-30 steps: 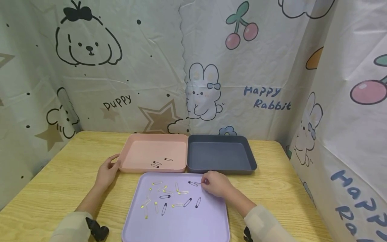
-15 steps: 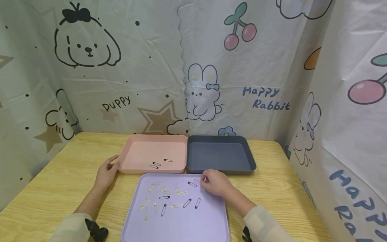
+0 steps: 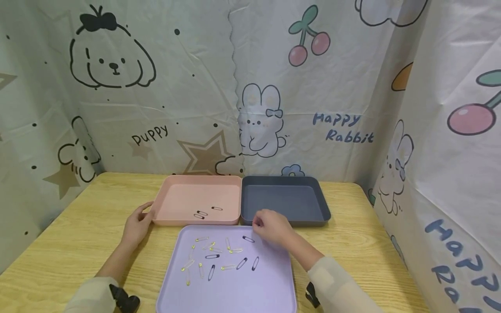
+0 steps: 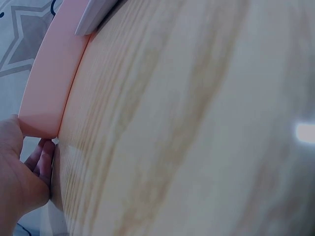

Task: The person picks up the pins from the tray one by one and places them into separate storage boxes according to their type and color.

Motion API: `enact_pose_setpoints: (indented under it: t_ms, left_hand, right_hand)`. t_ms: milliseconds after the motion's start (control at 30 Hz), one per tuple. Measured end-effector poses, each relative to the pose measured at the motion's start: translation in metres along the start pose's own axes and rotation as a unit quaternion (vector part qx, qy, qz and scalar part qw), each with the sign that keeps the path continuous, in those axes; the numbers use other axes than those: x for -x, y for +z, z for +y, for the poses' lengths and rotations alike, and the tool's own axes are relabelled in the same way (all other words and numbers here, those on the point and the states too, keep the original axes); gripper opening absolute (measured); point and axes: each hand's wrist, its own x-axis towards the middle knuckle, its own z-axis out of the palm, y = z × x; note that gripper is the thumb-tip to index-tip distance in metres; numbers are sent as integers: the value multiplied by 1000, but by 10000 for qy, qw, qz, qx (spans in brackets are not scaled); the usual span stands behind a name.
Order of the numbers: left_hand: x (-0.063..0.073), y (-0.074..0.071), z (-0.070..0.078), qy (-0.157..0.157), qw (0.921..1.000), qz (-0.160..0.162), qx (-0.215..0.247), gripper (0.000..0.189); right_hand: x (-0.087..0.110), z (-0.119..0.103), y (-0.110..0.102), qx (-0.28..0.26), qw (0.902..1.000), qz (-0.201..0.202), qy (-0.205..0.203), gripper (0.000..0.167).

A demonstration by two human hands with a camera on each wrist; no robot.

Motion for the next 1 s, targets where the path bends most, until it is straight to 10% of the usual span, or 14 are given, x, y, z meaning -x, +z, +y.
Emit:
enact_pose_setpoints:
  t_ms: [1000]
  left_hand:
    - [0,0,-2,61,10000,40,57,44]
  right_hand:
    - [-73,-31,-4,11,9999,-143,8,5]
